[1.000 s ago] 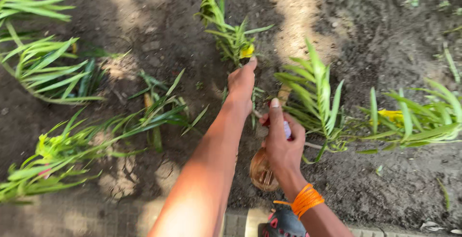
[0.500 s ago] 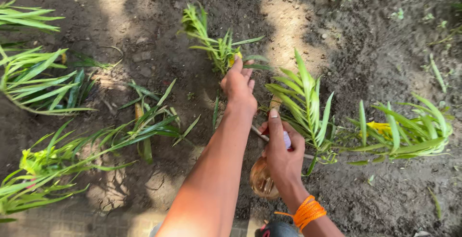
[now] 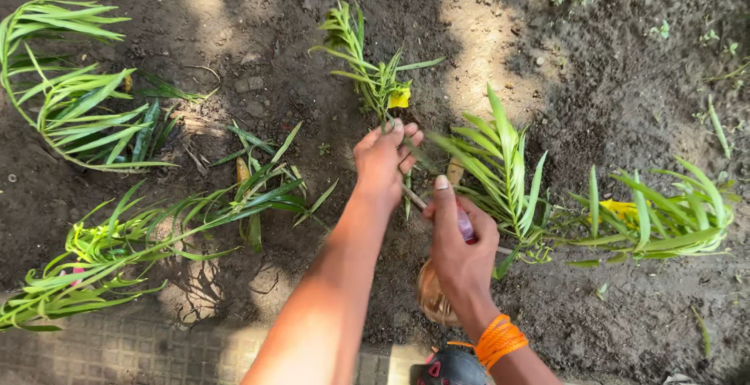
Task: The person holds a green leafy plant by hand and sprays it with liquid using a spray bottle.
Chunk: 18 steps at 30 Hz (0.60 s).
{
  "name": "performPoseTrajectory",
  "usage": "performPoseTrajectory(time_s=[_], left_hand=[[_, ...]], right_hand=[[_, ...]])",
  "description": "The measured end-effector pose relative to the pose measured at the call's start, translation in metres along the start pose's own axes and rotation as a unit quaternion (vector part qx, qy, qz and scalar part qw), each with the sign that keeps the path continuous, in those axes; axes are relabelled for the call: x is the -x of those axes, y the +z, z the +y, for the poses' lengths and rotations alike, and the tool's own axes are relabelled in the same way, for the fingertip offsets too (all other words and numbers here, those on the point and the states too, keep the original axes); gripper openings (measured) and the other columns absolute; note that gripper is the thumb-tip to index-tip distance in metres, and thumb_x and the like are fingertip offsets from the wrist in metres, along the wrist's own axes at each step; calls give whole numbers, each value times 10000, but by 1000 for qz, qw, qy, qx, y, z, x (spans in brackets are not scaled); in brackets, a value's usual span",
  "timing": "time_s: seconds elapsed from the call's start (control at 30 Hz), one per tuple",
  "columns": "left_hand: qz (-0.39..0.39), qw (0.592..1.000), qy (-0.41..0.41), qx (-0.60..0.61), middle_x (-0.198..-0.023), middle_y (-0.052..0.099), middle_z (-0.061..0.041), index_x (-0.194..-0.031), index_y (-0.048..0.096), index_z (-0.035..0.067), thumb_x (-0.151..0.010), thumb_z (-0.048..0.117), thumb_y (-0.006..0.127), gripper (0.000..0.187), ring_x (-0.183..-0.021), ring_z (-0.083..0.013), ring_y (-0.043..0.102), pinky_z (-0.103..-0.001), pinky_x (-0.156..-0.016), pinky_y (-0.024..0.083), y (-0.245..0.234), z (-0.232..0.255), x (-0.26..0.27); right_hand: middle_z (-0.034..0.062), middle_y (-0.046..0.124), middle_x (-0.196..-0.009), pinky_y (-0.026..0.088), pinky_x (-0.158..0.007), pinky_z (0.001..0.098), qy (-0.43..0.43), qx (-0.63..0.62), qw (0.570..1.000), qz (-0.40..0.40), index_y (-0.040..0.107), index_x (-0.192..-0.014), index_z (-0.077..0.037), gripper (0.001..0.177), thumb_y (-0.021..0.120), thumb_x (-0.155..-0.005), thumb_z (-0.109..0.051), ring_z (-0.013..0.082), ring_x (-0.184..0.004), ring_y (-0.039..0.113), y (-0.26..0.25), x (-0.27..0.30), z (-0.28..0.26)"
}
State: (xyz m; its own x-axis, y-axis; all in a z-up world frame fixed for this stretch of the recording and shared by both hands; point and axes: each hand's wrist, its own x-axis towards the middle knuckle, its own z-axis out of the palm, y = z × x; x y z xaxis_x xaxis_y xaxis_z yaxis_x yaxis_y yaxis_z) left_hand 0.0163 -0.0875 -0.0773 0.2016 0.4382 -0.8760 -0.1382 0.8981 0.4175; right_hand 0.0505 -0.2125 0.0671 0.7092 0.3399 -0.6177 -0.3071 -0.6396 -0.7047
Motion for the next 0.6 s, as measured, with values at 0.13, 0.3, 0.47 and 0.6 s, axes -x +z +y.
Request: performPoseTrajectory(time_s=[0.13,0.3,0.47,0.6], left_hand=[[-17,999,-9,-44,-1005,714,-42,-1233,634,76,-1002,127,576,244,-807,-152,704,-301,-623,542,-15,2,-1],[-55,995,46,-73,-953,705,-39,-1210,685,41,-1040,246,595,282,-627,-95,507,-277,-544,439,-24,-5,-10],[-64,995,27,-70,-947,714,-50,-1224,660,28,-1038,260,507,334,-640,-103,531,-279,-566,453,-26,-1,-9],[-62,991,35,-109,-1039,733,-81,-1245,653,1,-1020,110,576,262,-796,-121,657,-283,-670,524,-28,4,0]], right_hand=[[-23,605,-612,395,-484,246,-2,23,1000,17,735,-782,-10,513,637,-946,-486,45,-524,475,9,-1,-2],[-8,540,-580,359,-479,260,9,74,997,-21,752,-821,-41,478,631,-943,-487,63,-516,435,15,-4,1],[-9,558,-583,374,-491,268,-9,48,999,8,705,-739,11,543,631,-952,-484,67,-525,456,26,-4,0],[3,533,-560,378,-490,265,-5,93,996,-2,725,-765,-8,520,628,-948,-486,67,-521,449,30,-2,-2]])
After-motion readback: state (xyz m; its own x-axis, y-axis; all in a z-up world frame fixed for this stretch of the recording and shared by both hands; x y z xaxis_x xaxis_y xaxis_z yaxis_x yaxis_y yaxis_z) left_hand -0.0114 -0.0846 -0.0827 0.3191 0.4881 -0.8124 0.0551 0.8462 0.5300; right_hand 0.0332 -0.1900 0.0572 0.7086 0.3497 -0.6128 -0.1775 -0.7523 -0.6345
